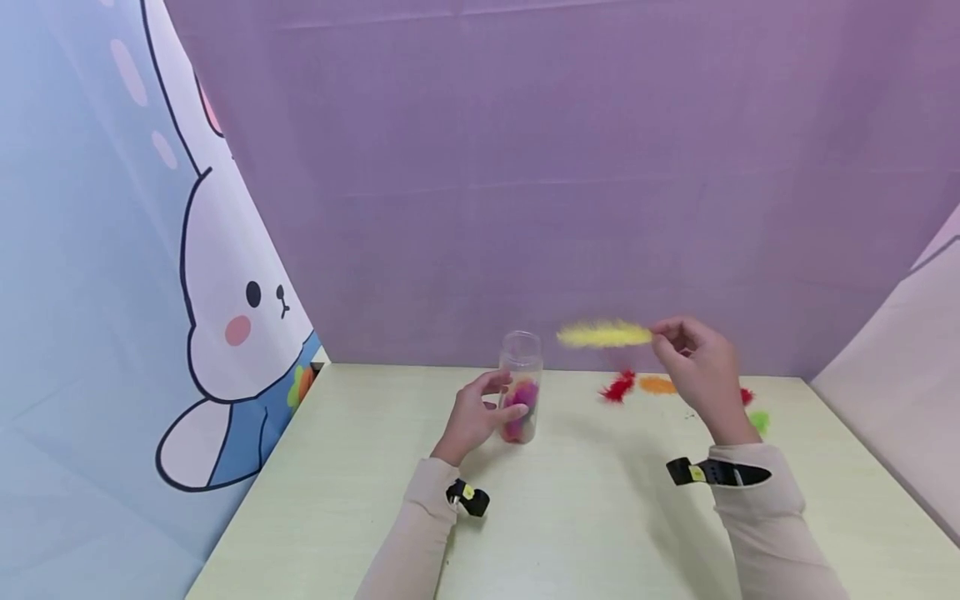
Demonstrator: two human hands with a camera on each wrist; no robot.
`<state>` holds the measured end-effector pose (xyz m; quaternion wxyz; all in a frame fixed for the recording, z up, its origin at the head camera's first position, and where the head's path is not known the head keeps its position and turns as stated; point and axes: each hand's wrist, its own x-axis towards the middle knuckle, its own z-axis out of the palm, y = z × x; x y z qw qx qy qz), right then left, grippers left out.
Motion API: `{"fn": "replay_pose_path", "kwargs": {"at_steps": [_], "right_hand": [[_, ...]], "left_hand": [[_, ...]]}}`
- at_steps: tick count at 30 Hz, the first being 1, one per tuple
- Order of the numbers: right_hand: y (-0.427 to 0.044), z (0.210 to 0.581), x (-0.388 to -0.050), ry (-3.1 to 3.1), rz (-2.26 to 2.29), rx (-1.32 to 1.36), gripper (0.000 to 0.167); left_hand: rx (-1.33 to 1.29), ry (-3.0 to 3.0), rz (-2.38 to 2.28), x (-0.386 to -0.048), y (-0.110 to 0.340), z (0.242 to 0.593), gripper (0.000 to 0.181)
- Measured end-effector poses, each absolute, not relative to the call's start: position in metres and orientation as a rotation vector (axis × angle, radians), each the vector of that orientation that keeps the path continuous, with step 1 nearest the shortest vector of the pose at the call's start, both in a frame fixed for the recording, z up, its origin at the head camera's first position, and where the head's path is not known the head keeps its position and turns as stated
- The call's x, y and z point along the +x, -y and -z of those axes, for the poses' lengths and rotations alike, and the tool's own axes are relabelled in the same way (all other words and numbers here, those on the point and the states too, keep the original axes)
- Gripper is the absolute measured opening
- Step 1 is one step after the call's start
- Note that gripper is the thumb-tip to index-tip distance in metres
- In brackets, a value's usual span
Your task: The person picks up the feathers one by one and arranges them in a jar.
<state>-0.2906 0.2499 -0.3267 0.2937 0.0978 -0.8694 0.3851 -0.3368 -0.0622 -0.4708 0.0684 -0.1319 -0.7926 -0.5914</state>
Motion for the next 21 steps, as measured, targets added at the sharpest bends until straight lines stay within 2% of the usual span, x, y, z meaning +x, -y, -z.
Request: {"fn": "replay_pose_path", "kwargs": {"at_steps": [8, 21], "right_hand": [[-0.237, 0.307, -0.299, 2.312, -0.924, 0.382, 0.012], [-0.216, 0.295, -0.310, 2.316, -0.850, 0.487, 0.010]], "left_hand": [[-0.392, 2.382, 1.788, -0.338, 0.062, 0.471, 0.065], [-0.370, 2.391, 1.793, -0.340, 0.060, 0.469, 0.065]]}}
